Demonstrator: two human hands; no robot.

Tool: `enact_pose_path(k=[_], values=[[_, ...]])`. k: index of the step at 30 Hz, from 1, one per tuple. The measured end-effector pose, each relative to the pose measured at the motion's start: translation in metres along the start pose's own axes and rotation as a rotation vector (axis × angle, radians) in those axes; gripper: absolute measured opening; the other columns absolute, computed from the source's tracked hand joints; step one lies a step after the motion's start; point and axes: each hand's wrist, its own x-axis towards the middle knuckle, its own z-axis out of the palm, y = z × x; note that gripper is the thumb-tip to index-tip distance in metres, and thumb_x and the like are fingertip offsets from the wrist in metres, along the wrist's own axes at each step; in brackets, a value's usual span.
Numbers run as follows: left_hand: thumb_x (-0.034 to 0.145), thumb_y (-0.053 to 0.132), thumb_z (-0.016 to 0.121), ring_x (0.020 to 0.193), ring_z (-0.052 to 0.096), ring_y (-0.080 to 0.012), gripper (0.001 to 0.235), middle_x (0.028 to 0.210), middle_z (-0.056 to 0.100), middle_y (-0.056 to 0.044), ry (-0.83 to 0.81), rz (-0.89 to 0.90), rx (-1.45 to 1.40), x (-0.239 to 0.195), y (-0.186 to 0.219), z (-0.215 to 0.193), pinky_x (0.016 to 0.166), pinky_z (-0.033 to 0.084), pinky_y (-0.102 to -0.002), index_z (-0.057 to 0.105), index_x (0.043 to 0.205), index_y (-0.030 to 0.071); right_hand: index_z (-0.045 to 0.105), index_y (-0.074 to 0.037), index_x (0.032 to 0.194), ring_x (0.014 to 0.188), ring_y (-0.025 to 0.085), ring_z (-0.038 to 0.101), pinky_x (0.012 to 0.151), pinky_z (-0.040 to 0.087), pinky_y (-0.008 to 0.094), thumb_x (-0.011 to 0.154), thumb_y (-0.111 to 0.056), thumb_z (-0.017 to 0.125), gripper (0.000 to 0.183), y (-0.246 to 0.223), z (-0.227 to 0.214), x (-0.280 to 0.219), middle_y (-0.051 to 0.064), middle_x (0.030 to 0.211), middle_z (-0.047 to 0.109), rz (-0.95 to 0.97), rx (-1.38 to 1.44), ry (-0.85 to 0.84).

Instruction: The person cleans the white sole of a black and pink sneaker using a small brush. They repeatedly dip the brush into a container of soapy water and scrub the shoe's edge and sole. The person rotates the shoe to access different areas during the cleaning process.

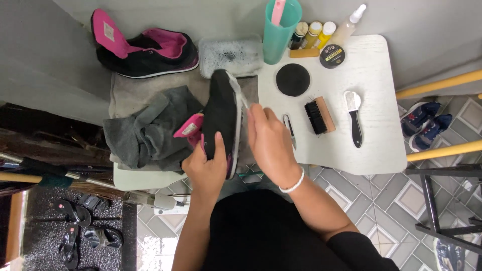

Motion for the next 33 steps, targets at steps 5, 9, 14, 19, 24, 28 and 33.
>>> enact_pose_path(k=[5,9,14,19,24,28,33], values=[[0.096,0.004,0.077,0.031,0.042,-0.0142,0.051,0.038,0.046,-0.001,0.044,0.032,0.027,0.002,-0.025,0.002,0.038,0.033,-0.023,0.048,0.055,0.012,0.063,0.005,0.102,0.051,0.036,0.069,0.044,0.056,0.043,0.105,-0.003,0.052,0.014,-0.009,0.006,-0.029,0.02,0.068,0.062,-0.022,0.039,-0.036],[0.095,0.002,0.077,0.029,0.039,-0.0146,0.054,0.036,0.04,-0.003,0.048,0.045,0.005,-0.004,-0.019,0.009,0.036,0.031,-0.024,0.044,0.053,0.012,0.064,0.008,0.104,0.053,0.04,0.067,0.041,0.054,0.047,0.104,-0.001,0.05,0.017,-0.004,0.004,-0.008,0.025,0.07,0.063,-0.013,0.055,0.031],[0.095,0.003,0.077,0.03,0.039,-0.0131,0.054,0.037,0.042,0.0,0.078,0.028,-0.015,-0.003,-0.029,0.009,0.036,0.031,-0.023,0.045,0.054,0.013,0.063,0.008,0.105,0.052,0.036,0.069,0.044,0.056,0.043,0.105,0.0,0.052,0.014,-0.013,0.001,-0.011,0.025,0.073,0.064,-0.079,0.029,0.075],[0.096,0.003,0.076,0.03,0.037,-0.0125,0.052,0.037,0.044,0.002,0.107,0.021,-0.021,0.01,-0.025,0.006,0.037,0.031,-0.023,0.047,0.054,0.013,0.065,0.007,0.101,0.05,0.033,0.07,0.044,0.058,0.036,0.103,-0.001,0.055,0.013,-0.015,0.012,-0.04,0.02,0.071,0.064,-0.079,0.063,0.001],[0.097,0.001,0.075,0.032,0.035,-0.0102,0.053,0.038,0.044,0.002,0.085,0.021,-0.033,0.004,-0.015,0.008,0.039,0.032,-0.021,0.045,0.056,0.014,0.063,0.005,0.1,0.056,0.035,0.07,0.045,0.056,0.037,0.105,-0.005,0.054,0.014,0.005,0.023,-0.01,0.021,0.073,0.062,-0.117,0.096,0.133],[0.098,0.005,0.076,0.032,0.038,-0.0105,0.052,0.038,0.043,0.002,0.114,0.019,-0.002,0.018,-0.007,0.002,0.038,0.033,-0.022,0.046,0.056,0.014,0.064,0.007,0.1,0.054,0.035,0.07,0.045,0.057,0.04,0.105,-0.001,0.054,0.013,-0.009,0.018,-0.021,0.024,0.076,0.065,-0.128,0.103,0.113],[0.098,0.004,0.075,0.036,0.053,-0.0128,0.043,0.046,0.06,0.0,0.117,-0.032,-0.056,0.025,-0.011,-0.002,0.041,0.039,-0.022,0.057,0.06,0.012,0.065,0.006,0.099,0.053,0.036,0.07,0.044,0.058,0.039,0.103,-0.001,0.056,0.013,-0.008,0.03,-0.051,0.021,0.072,0.065,-0.102,0.122,0.028]])
